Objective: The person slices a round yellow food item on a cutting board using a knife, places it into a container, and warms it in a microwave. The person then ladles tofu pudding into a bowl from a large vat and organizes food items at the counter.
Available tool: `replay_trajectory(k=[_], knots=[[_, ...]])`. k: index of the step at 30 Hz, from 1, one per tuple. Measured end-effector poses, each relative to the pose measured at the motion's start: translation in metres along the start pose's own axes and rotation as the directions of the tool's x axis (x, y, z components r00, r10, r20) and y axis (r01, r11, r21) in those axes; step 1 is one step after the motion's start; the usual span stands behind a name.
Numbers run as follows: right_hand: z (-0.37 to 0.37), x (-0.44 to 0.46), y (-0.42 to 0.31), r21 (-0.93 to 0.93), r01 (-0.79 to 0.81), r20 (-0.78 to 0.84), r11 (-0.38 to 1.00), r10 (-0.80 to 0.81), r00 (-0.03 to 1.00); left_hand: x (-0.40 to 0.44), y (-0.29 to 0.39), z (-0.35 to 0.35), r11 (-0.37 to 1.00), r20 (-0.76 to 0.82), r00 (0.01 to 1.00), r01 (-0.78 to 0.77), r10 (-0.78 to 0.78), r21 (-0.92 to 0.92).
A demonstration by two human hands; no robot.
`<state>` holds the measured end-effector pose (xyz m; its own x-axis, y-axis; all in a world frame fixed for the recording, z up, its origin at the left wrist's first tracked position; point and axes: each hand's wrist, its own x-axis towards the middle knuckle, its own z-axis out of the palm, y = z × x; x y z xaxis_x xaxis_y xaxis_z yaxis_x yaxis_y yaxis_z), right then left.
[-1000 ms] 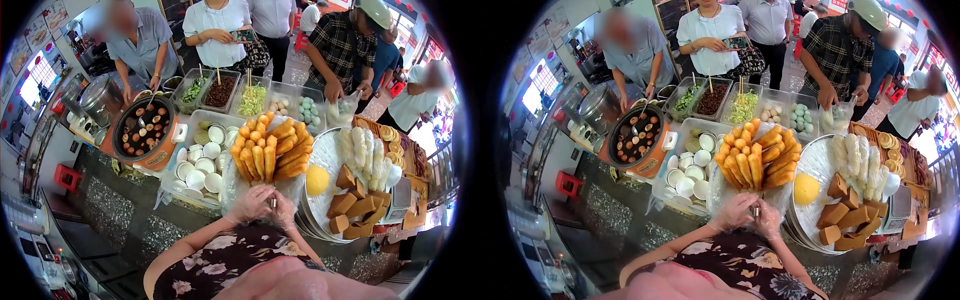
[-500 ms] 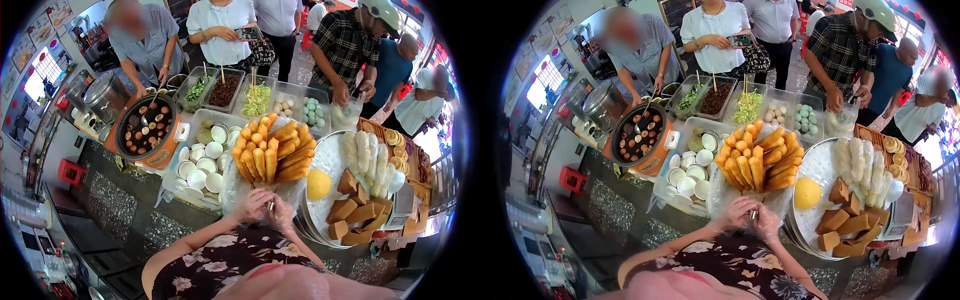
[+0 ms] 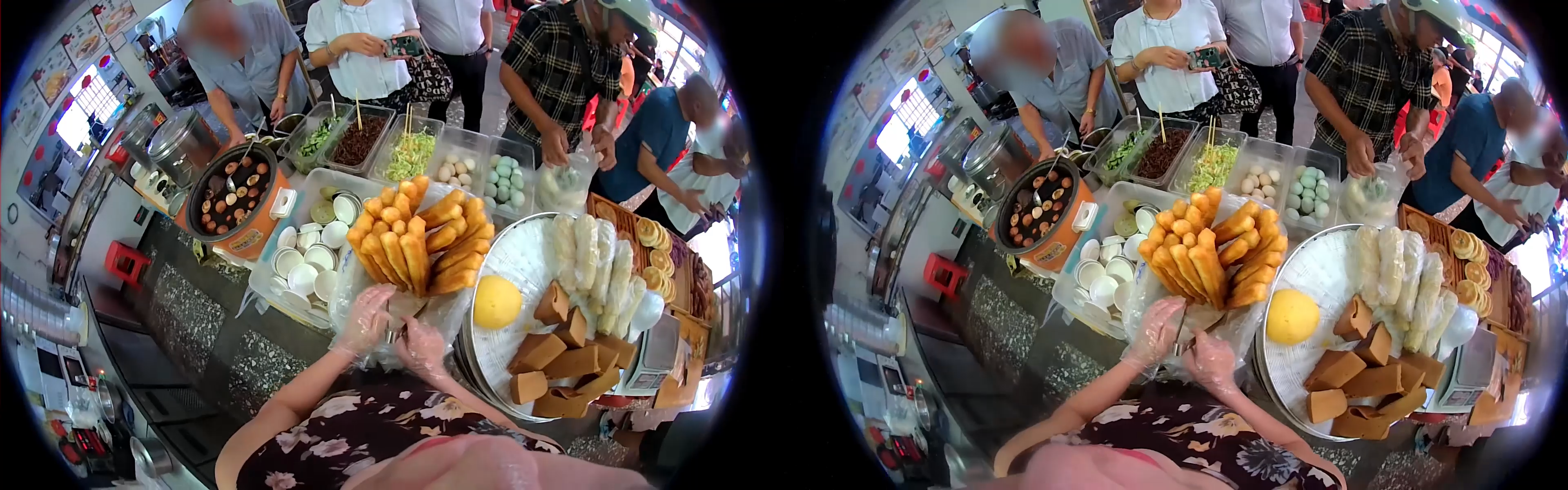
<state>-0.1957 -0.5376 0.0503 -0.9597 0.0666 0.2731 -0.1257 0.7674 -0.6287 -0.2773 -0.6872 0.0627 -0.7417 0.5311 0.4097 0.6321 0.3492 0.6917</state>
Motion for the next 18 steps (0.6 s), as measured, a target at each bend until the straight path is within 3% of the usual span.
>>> replay_trajectory(k=[2,10,18], knots=[[-0.004,-0.001,-0.001,0.003,-0.018,0.023,1.0,0.017,1.0,0.0,0.007,-0.001,0.997,-0.076,0.995,0.072,-0.069,0.04],[-0.005,-0.006,0.003,0.001,0.077,-0.03,0.997,-0.077,0.997,-0.005,0.004,0.007,0.994,-0.117,0.992,0.055,-0.044,0.097],[-0.009,-0.005,0.001,0.046,0.075,-0.005,0.996,-0.075,0.997,-0.006,0.003,0.01,0.989,-0.156,0.987,0.055,-0.034,0.136]])
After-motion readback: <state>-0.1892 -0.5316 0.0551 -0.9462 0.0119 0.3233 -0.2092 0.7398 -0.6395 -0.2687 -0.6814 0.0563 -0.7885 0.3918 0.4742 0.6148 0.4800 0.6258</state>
